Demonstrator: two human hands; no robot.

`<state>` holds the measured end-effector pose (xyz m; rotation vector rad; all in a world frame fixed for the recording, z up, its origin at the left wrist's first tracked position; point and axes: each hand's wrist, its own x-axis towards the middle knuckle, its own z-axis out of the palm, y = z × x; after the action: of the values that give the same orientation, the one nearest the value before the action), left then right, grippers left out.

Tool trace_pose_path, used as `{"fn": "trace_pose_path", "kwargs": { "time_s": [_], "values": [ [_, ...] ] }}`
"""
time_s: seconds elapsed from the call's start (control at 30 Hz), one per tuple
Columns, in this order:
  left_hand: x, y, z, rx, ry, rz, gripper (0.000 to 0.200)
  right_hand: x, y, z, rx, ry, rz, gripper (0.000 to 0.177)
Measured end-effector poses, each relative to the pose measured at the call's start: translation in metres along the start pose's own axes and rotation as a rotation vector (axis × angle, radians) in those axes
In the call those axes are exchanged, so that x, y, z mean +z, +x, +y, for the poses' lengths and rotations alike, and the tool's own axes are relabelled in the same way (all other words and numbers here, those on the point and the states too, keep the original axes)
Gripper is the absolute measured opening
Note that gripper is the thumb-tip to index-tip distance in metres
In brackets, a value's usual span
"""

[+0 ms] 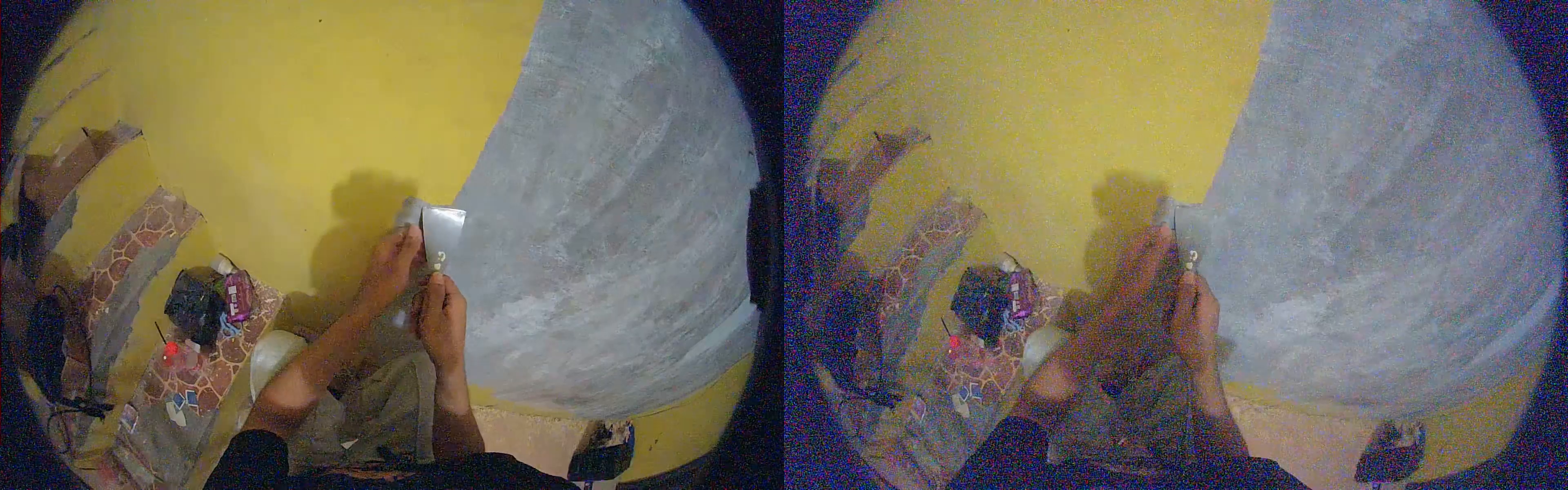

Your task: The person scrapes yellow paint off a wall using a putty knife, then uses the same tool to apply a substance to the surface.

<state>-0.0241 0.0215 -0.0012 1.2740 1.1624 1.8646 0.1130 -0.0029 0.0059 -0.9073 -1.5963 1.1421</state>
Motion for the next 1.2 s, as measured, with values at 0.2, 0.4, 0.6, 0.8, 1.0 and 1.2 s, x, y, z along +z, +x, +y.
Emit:
{"fn": "trace_pose_path", "kwargs": {
  "time_s": [0.2, 0.4, 0.6, 0.8, 1.0, 1.2],
  "values": [
    [0.020, -0.012, 0.048, -0.162, -0.227, -0.014, 0.048, 0.007, -0.002, -0.007, -0.014, -0.191, 0.047, 0.044],
    [0.020, -0.005, 0.046, -0.253, -0.227, -0.011, 0.046, 0.015, -0.001, -0.015, -0.116, -0.195, 0.136, 0.043],
    [0.016, 0.000, 0.053, -0.201, -0.150, -0.026, 0.044, 0.013, 0.001, -0.023, 0.024, -0.121, 0.080, 0.044],
    [0.015, -0.003, 0.083, -0.365, -0.301, 0.016, 0.043, 0.019, -0.005, -0.053, -0.239, -0.337, 0.105, 0.044],
    [0.012, -0.009, 0.069, -0.256, -0.210, -0.088, 0.041, 0.004, 0.006, -0.032, -0.141, -0.283, 0.115, 0.046],
    [0.015, 0.015, 0.062, -0.224, -0.343, -0.096, 0.037, 0.003, 0.031, -0.051, -0.197, -0.363, 0.093, 0.048]
  ]
}}
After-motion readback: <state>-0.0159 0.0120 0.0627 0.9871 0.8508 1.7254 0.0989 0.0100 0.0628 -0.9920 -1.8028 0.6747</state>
